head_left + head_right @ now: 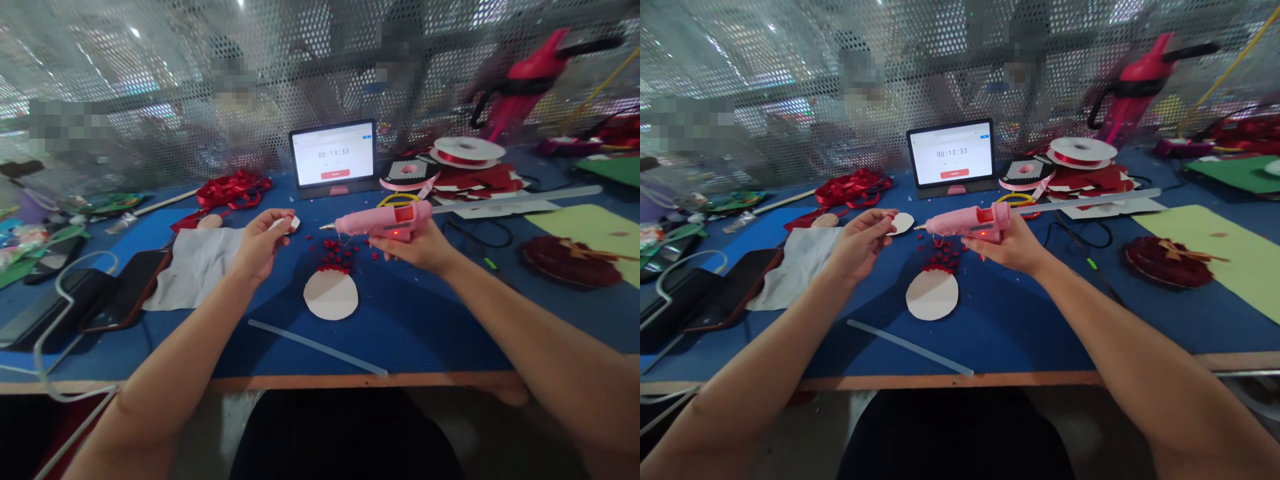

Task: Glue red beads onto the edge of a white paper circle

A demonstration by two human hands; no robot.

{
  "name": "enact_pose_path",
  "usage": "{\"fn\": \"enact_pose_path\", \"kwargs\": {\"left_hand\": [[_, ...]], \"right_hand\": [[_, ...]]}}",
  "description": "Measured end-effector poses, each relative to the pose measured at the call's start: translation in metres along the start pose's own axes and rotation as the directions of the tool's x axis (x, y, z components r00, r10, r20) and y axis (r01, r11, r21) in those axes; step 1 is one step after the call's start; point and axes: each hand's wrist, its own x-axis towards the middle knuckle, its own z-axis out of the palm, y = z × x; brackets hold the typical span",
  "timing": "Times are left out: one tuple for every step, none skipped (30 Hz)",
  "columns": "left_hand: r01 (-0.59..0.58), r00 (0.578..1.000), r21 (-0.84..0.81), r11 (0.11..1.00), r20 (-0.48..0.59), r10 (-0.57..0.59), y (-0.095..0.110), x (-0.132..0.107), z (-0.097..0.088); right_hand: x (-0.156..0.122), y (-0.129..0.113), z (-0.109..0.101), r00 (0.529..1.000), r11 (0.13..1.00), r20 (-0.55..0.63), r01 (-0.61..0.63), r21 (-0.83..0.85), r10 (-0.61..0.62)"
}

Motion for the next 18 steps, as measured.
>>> {"fn": "enact_pose_path", "kwargs": {"left_hand": [[0.030, 0.999, -0.046, 0.998, 0.041, -0.028, 0.001, -0.001, 0.000], [0.061, 0.994, -0.078, 0.995, 0.090, -0.054, 0.003, -0.002, 0.000], [0.088, 0.988, -0.091, 0.992, 0.137, -0.075, 0.004, -0.004, 0.000], [0.107, 0.981, -0.084, 0.991, 0.173, -0.091, 0.006, -0.005, 0.000], [0.114, 0.976, -0.063, 0.992, 0.195, -0.100, 0.007, -0.006, 0.000], [0.110, 0.973, -0.035, 0.993, 0.207, -0.100, 0.007, -0.007, 0.000], [0.096, 0.973, -0.010, 0.995, 0.212, -0.092, 0.008, -0.008, 0.000], [0.075, 0.973, 0.013, 0.997, 0.218, -0.076, 0.008, -0.007, 0.000], [0.043, 0.974, 0.039, 0.998, 0.222, -0.051, 0.007, -0.007, 0.000], [-0.003, 0.976, 0.075, 0.997, 0.219, -0.013, 0.007, -0.006, 0.000], [-0.062, 0.978, 0.125, 0.990, 0.207, 0.035, 0.006, -0.004, -0.001], [-0.120, 0.978, 0.183, 0.976, 0.189, 0.085, 0.005, -0.003, -0.002], [-0.171, 0.977, 0.242, 0.955, 0.168, 0.132, 0.004, -0.001, -0.003], [-0.207, 0.974, 0.292, 0.934, 0.148, 0.170, 0.003, 0.000, -0.004], [-0.226, 0.973, 0.325, 0.918, 0.128, 0.194, 0.002, 0.002, -0.005], [-0.229, 0.973, 0.338, 0.913, 0.111, 0.203, 0.002, 0.002, -0.005], [-0.223, 0.975, 0.331, 0.917, 0.092, 0.204, 0.001, 0.003, -0.006], [-0.213, 0.977, 0.310, 0.927, 0.072, 0.200, 0.001, 0.003, -0.006]], "right_hand": [[0.000, 0.000, 0.000, 1.000, 1.000, -0.007, 0.002, 0.001, -0.002], [0.000, 0.000, 0.000, 1.000, 1.000, -0.011, -0.003, 0.005, 0.003], [0.000, 0.000, 0.000, 1.000, 1.000, -0.010, -0.011, 0.006, 0.011], [0.000, -0.001, 0.000, 1.000, 1.000, -0.009, -0.019, 0.005, 0.019], [0.000, -0.001, 0.000, 1.000, 1.000, -0.007, -0.024, -0.001, 0.024], [0.001, -0.001, 0.000, 1.000, 1.000, -0.007, -0.025, -0.007, 0.025], [0.001, -0.001, 0.000, 1.000, 1.000, -0.008, -0.025, -0.012, 0.025], [0.001, -0.002, 0.000, 1.000, 1.000, -0.010, -0.026, -0.014, 0.026], [0.001, -0.002, 0.000, 1.000, 1.000, -0.012, -0.028, -0.014, 0.027], [0.001, -0.002, 0.000, 0.999, 0.999, -0.014, -0.030, -0.013, 0.030], [0.001, -0.002, 0.000, 0.999, 0.999, -0.014, -0.032, -0.011, 0.032], [0.001, -0.002, -0.001, 0.999, 0.999, -0.014, -0.032, -0.011, 0.032], [0.001, -0.003, -0.001, 0.999, 1.000, -0.015, -0.030, -0.009, 0.030], [0.000, -0.003, -0.001, 0.999, 1.000, -0.015, -0.030, -0.006, 0.030], [0.000, -0.003, -0.001, 0.999, 0.999, -0.014, -0.032, -0.003, 0.032], [0.000, -0.003, -0.001, 0.999, 0.999, -0.012, -0.037, 0.000, 0.037], [0.000, -0.002, -0.001, 0.999, 0.999, -0.009, -0.042, 0.004, 0.042], [0.000, -0.002, -0.001, 0.999, 0.999, -0.006, -0.046, 0.006, 0.046]]}}
